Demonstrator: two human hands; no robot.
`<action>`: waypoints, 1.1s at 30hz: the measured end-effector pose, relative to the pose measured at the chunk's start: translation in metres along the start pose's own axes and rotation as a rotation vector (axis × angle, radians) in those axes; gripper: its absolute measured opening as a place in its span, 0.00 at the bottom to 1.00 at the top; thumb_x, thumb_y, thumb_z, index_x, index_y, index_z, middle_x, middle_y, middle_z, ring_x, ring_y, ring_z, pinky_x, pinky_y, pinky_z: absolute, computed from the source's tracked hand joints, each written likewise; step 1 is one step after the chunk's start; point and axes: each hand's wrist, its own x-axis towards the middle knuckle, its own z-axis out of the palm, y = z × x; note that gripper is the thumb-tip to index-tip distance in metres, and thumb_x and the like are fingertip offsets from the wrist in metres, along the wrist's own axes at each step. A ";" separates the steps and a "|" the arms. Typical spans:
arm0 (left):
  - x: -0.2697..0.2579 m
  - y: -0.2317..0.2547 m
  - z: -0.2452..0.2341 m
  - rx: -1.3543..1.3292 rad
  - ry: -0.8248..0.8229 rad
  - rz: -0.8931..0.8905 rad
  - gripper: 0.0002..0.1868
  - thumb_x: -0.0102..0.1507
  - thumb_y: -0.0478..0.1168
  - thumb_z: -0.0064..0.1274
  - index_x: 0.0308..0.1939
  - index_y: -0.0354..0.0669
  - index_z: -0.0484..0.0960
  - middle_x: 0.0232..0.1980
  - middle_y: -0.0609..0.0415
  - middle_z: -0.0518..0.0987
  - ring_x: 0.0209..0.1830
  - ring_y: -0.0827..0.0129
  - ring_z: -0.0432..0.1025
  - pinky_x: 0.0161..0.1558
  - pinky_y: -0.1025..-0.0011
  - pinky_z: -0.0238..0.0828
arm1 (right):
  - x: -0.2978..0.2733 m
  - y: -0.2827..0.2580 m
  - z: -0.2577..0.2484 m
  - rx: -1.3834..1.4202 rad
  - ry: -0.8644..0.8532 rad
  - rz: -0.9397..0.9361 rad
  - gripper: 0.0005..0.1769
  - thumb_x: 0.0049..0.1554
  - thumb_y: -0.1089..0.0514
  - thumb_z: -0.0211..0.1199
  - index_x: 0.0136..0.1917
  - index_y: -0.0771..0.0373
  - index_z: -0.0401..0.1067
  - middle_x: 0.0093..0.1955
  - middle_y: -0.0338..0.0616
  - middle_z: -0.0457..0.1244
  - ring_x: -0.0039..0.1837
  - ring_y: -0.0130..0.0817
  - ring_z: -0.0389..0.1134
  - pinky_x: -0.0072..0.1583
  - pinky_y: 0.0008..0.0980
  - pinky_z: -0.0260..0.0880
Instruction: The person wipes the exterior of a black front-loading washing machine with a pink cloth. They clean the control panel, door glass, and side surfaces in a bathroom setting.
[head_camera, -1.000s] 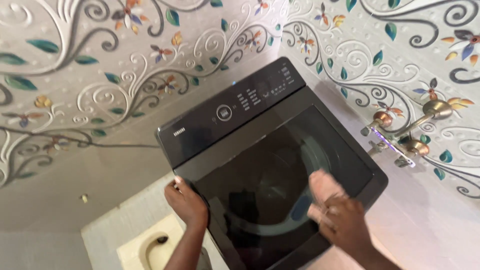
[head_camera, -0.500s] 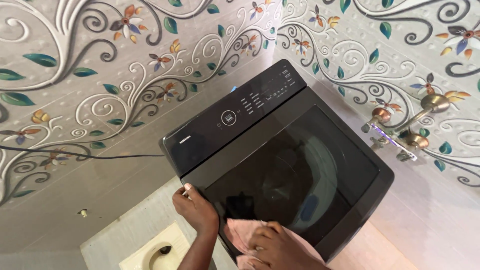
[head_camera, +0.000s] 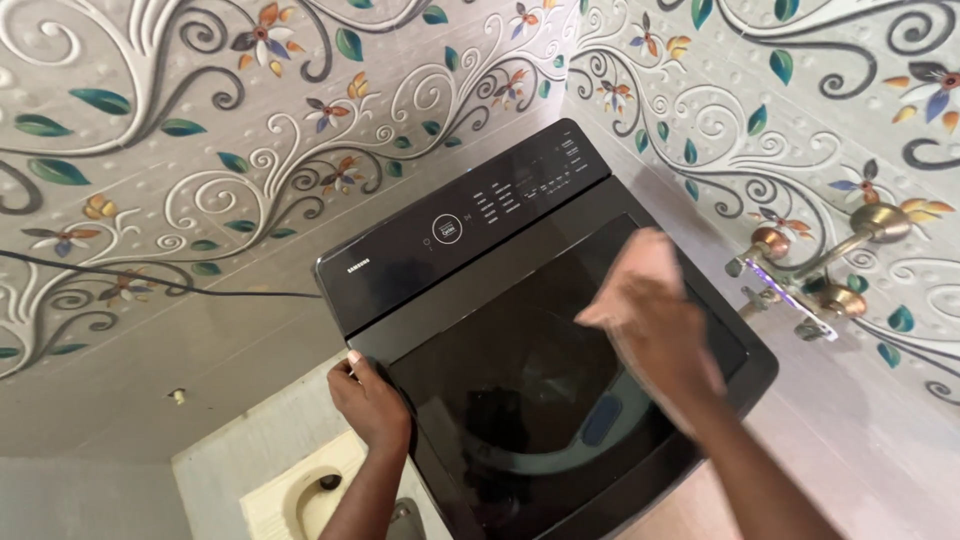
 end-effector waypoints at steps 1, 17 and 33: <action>0.002 -0.001 0.001 -0.007 -0.001 -0.011 0.22 0.75 0.50 0.39 0.48 0.29 0.72 0.49 0.38 0.73 0.49 0.49 0.67 0.54 0.54 0.61 | -0.002 0.019 -0.008 0.034 0.069 -0.036 0.29 0.64 0.49 0.55 0.75 0.60 0.64 0.79 0.48 0.57 0.81 0.43 0.55 0.75 0.47 0.55; -0.002 0.003 0.002 -0.059 0.018 -0.059 0.21 0.74 0.49 0.38 0.45 0.30 0.73 0.46 0.39 0.75 0.47 0.50 0.69 0.52 0.56 0.63 | -0.051 -0.182 0.008 0.151 -0.241 -0.521 0.30 0.60 0.43 0.55 0.72 0.56 0.65 0.79 0.50 0.54 0.80 0.50 0.48 0.73 0.53 0.44; -0.002 0.007 0.000 -0.051 -0.019 -0.121 0.21 0.73 0.50 0.37 0.48 0.32 0.73 0.49 0.41 0.75 0.50 0.52 0.68 0.54 0.57 0.63 | 0.064 -0.045 0.046 -0.202 -0.062 0.092 0.40 0.58 0.40 0.54 0.80 0.53 0.57 0.83 0.45 0.48 0.83 0.47 0.44 0.76 0.58 0.40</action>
